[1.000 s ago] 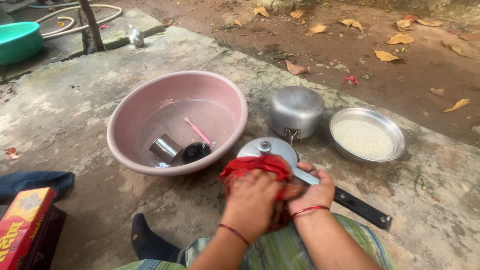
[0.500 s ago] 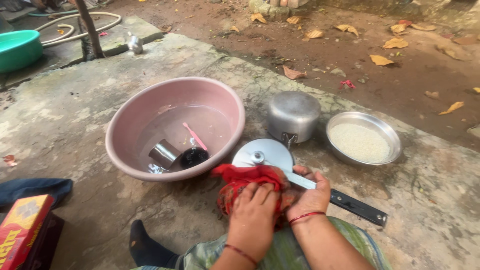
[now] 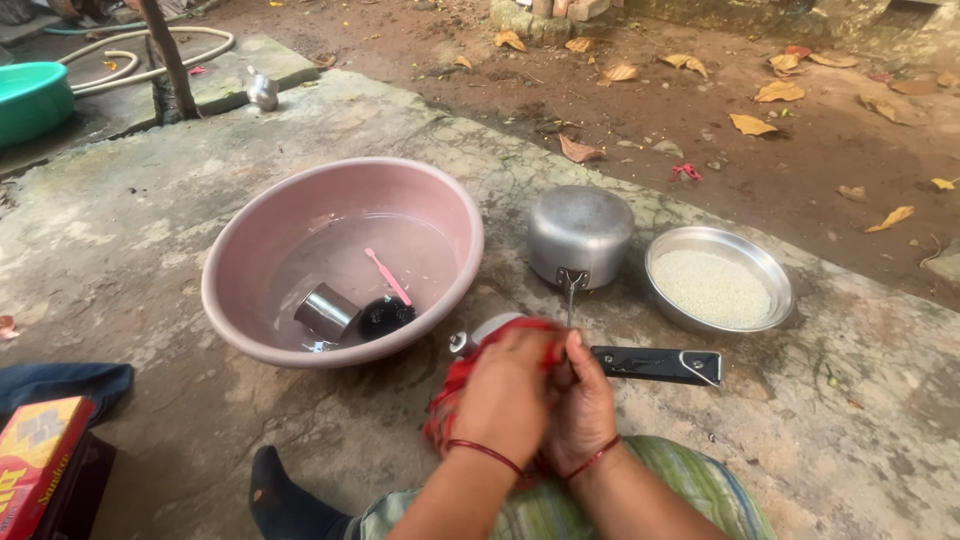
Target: The person washes a pressure cooker in a pink basin of water, scrubbing the lid, rubber gasket, weight and metal cup with a scrubber, then wipes the lid and cooker body dry with a red cloth.
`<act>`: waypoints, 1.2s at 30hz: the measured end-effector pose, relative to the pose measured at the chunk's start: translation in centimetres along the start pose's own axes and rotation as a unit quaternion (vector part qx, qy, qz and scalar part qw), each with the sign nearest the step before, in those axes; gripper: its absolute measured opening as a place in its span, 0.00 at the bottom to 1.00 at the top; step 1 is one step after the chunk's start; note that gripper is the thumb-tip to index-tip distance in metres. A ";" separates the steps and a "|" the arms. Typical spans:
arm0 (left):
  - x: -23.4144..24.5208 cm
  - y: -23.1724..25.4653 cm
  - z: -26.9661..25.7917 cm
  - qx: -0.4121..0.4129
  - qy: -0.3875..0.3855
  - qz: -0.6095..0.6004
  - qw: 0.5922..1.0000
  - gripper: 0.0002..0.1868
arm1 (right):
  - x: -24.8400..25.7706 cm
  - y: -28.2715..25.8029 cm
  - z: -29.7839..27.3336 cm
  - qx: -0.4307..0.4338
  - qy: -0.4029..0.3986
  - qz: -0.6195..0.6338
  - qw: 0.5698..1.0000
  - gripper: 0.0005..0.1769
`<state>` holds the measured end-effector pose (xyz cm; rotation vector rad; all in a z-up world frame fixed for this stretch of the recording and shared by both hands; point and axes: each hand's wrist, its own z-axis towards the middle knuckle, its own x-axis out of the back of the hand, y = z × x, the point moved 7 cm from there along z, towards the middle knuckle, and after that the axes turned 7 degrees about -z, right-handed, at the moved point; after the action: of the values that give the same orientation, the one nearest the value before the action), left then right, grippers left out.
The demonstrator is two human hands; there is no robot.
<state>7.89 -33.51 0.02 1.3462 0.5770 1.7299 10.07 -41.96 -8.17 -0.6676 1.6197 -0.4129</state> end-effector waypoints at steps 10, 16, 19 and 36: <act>5.0 7.4 0.2 -0.156 0.131 -0.080 0.976 0.21 | 1.8 2.1 1.2 -0.070 -0.107 -0.040 0.991 0.47; 4.0 6.0 -0.2 -0.131 -0.017 -0.024 0.991 0.19 | 2.4 2.2 0.8 -0.041 -0.075 -0.098 0.992 0.47; 3.5 2.7 -0.9 -0.070 -0.015 -0.021 0.997 0.21 | 1.5 1.1 0.1 -0.018 -0.074 -0.072 0.995 0.47; 3.7 -17.5 -7.9 0.304 0.205 -0.319 0.874 0.20 | 2.7 -1.8 2.0 0.020 -0.067 0.105 0.992 0.49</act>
<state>6.18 -19.98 -13.99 0.9810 1.7106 1.3008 12.20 -44.85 -9.49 -0.4785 1.5306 -0.2416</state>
